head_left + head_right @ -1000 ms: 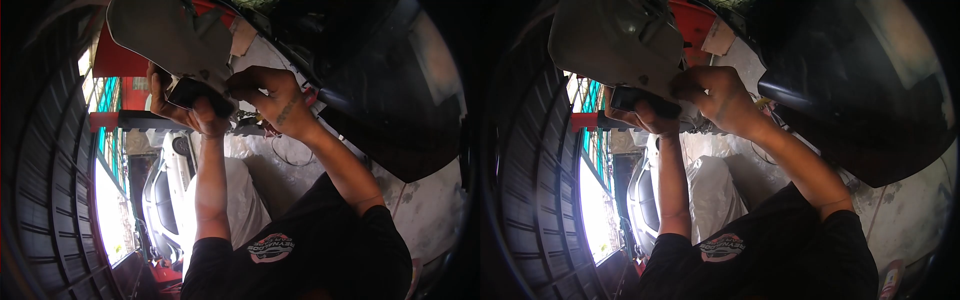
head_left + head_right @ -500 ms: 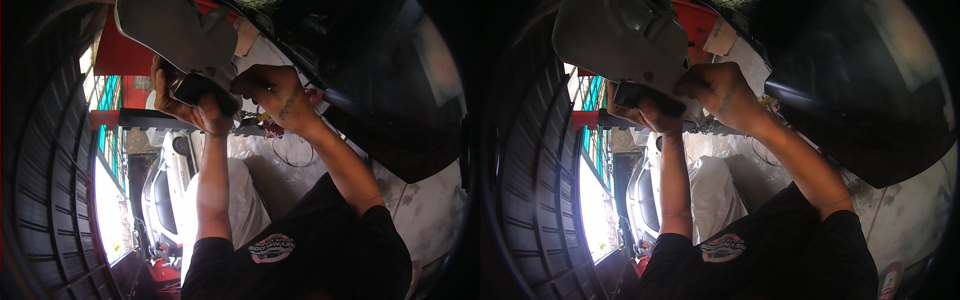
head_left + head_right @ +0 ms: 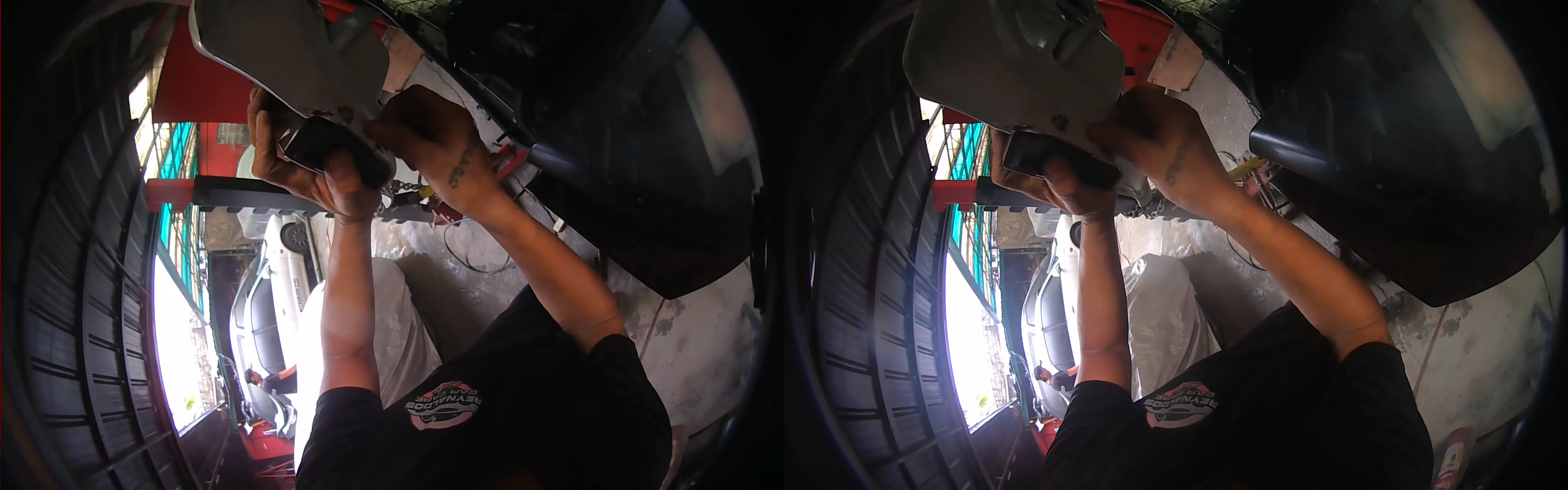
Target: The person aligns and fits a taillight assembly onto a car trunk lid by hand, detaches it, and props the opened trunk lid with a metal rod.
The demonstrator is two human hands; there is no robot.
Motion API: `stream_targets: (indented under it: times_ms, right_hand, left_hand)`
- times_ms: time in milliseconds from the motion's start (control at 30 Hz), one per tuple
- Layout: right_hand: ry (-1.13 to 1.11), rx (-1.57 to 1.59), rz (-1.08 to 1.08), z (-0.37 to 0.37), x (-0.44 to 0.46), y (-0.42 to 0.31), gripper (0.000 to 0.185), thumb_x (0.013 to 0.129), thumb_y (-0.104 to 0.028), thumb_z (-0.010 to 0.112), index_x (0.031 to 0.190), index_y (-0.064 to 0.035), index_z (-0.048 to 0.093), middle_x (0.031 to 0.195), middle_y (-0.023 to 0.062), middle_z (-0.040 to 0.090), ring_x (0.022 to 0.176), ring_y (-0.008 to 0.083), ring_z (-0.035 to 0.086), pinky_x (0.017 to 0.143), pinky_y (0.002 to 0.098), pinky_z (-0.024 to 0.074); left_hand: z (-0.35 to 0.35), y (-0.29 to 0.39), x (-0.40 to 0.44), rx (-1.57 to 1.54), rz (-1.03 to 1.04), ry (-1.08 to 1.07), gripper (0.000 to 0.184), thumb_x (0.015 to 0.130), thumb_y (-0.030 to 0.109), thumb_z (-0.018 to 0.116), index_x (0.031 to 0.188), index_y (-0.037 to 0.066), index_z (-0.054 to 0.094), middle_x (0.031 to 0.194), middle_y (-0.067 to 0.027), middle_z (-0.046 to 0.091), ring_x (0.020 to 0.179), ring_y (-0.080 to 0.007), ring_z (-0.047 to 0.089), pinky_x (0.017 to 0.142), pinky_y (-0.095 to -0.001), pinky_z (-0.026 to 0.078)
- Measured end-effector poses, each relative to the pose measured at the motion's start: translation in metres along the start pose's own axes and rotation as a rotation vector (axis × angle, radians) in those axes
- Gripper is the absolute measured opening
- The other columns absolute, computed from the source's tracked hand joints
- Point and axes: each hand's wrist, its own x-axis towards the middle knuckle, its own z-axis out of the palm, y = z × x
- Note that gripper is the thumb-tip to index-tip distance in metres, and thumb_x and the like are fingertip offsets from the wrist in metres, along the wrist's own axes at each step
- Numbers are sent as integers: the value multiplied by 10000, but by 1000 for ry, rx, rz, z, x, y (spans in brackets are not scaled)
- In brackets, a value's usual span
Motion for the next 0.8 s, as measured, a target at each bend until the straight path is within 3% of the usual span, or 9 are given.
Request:
stream_targets:
  times_ms: [133,233,400,533,633,700,800]
  right_hand:
    - [-47,-66,51,-6,-4,-9,149,923,-116,718,912,32,723,757,44,678,662,100,615,610,272,467]
    - [-107,63,158,-15,-6,-6,158,929,-113,707,925,44,725,786,62,699,683,104,640,617,266,486]
    - [-214,-127,-10,-20,-6,-3,155,948,-109,681,926,38,726,775,78,694,669,113,635,605,270,478]
    - [-182,-159,69,-15,-4,-8,158,969,-114,648,940,21,723,747,77,674,641,114,606,601,279,465]
    - [-215,-310,-104,-14,-5,-7,179,983,-137,626,941,16,710,723,73,652,621,108,575,603,286,457]
    - [-78,-332,-144,-11,-10,-12,191,980,-121,586,925,29,691,717,71,648,644,104,575,615,285,463]
    - [-59,-151,-57,-12,-18,-8,177,932,-84,552,902,41,673,693,71,631,669,105,578,627,279,466]
  left_hand:
    - [-8,-1,0,75,8,-33,850,907,557,713,1464,33,341,1547,-257,386,1432,-377,417,1200,-511,321]
    - [-7,-1,-2,63,-9,-6,850,908,568,705,1461,31,346,1542,-255,391,1429,-379,416,1203,-515,314]
    - [-4,1,-5,27,-36,2,846,909,579,698,1453,30,354,1536,-251,398,1425,-379,415,1205,-518,305]
    - [-4,0,-1,34,-4,-16,835,913,582,689,1447,31,360,1529,-246,404,1421,-377,414,1204,-523,301]
    - [-4,-1,-1,49,4,-23,831,913,585,685,1445,33,362,1526,-244,406,1417,-375,417,1203,-524,301]
    - [-6,-2,1,67,16,-25,828,914,588,680,1442,35,364,1523,-242,408,1413,-373,420,1202,-526,300]
    - [-5,-1,2,75,26,-10,826,915,592,674,1442,35,365,1519,-241,410,1409,-371,422,1200,-526,302]
